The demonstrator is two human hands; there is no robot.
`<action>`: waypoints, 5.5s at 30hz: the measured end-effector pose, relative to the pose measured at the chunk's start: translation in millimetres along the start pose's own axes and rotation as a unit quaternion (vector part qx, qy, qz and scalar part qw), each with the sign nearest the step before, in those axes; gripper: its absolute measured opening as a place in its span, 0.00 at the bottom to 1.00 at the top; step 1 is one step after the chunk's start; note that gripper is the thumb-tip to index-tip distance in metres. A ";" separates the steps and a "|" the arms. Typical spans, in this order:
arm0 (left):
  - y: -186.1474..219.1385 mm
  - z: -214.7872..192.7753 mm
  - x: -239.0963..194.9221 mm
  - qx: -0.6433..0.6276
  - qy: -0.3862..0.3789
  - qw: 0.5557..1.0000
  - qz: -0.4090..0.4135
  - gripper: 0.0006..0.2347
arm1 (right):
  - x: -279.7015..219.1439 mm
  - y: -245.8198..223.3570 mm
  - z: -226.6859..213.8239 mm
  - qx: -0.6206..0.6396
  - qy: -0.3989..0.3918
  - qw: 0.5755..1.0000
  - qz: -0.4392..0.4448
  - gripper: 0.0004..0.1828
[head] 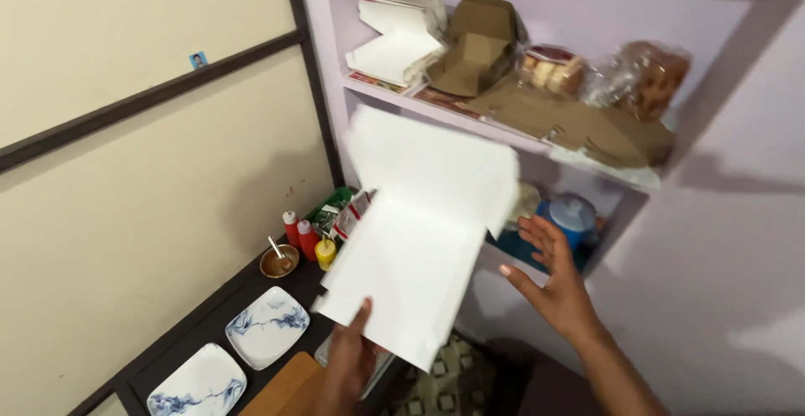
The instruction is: The recorder removes a pizza from the oven, then assembles a cardboard pizza box.
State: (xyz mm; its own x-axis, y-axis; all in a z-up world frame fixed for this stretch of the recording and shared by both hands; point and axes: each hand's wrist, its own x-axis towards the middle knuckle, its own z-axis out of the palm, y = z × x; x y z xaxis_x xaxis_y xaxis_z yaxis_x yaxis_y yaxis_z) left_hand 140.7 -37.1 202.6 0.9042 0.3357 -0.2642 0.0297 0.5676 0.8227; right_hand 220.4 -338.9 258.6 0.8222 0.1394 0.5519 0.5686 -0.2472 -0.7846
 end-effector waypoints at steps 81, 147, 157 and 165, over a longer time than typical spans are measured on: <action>219.4 251.9 539.6 0.404 -0.151 0.814 0.389 0.09 | 508.7 146.6 235.9 -0.127 0.063 0.974 -0.176 0.23; 252.2 368.2 653.4 0.796 -0.181 0.508 0.275 0.20 | 501.5 133.9 230.3 -0.177 0.107 0.975 -0.076 0.20; 193.0 288.0 499.4 0.224 -0.228 0.808 0.495 0.06 | 430.3 120.0 199.8 -0.092 0.129 0.974 -0.163 0.06; 62.5 322.6 342.3 0.287 -0.361 0.670 0.582 0.05 | 116.7 276.7 130.8 0.066 0.184 0.955 0.225 0.09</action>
State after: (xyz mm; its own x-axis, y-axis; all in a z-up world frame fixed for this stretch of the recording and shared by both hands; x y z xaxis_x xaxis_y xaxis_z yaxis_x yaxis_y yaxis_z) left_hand 589.5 -129.3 325.9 0.4221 -0.2680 0.8660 -0.9025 -0.2151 0.3733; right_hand 477.2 -265.5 69.0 0.9323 -0.3049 0.1943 0.1793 -0.0769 -0.9808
